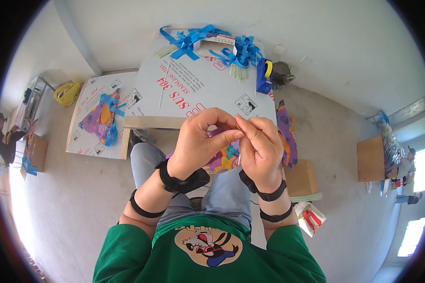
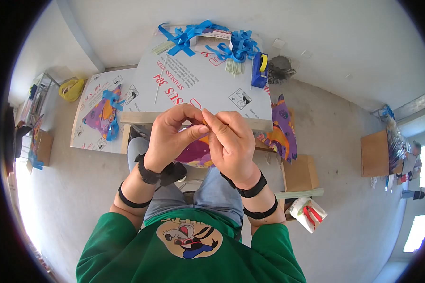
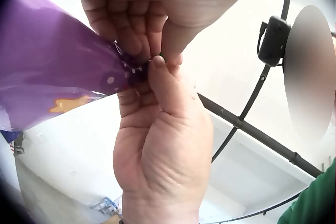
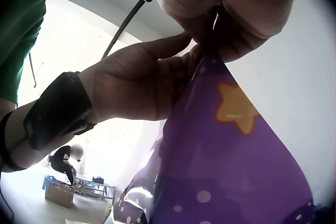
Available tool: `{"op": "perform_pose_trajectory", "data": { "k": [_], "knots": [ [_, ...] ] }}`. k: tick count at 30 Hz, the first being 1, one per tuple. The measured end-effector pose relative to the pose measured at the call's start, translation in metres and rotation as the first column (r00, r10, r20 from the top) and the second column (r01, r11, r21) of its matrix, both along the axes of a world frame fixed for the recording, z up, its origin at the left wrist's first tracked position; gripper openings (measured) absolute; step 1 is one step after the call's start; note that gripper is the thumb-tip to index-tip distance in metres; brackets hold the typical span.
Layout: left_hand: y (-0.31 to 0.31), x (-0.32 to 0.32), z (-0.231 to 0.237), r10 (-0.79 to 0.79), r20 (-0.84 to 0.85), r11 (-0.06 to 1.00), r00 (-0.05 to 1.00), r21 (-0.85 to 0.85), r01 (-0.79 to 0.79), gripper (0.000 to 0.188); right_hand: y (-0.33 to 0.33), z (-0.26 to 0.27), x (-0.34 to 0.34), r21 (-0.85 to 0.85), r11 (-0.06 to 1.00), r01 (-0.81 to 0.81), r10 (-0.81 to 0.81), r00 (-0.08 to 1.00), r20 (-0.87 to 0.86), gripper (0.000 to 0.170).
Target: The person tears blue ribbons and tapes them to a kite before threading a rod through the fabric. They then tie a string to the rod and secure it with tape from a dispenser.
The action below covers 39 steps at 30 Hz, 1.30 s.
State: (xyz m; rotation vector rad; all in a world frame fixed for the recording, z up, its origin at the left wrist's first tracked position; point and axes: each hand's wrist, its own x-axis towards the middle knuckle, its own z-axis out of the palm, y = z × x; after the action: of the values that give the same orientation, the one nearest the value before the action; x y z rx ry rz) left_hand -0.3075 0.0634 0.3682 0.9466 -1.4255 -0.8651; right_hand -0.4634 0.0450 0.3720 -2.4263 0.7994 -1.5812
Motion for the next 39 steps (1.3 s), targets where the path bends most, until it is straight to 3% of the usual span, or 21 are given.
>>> {"op": "perform_pose_trajectory", "data": {
  "k": [35,39],
  "knots": [
    [0.004,-0.001,0.010,0.019,0.064,1.000,0.998,0.000,-0.019,0.016,0.002,0.000,-0.001,0.027,1.000,0.003,-0.004,1.000,0.029,0.037],
    [0.003,-0.001,0.010,0.065,0.124,0.996,0.990,-0.066,-0.057,0.016,0.002,0.000,-0.001,0.039,0.999,-0.009,0.007,0.999,0.033,0.038]
  ]
}}
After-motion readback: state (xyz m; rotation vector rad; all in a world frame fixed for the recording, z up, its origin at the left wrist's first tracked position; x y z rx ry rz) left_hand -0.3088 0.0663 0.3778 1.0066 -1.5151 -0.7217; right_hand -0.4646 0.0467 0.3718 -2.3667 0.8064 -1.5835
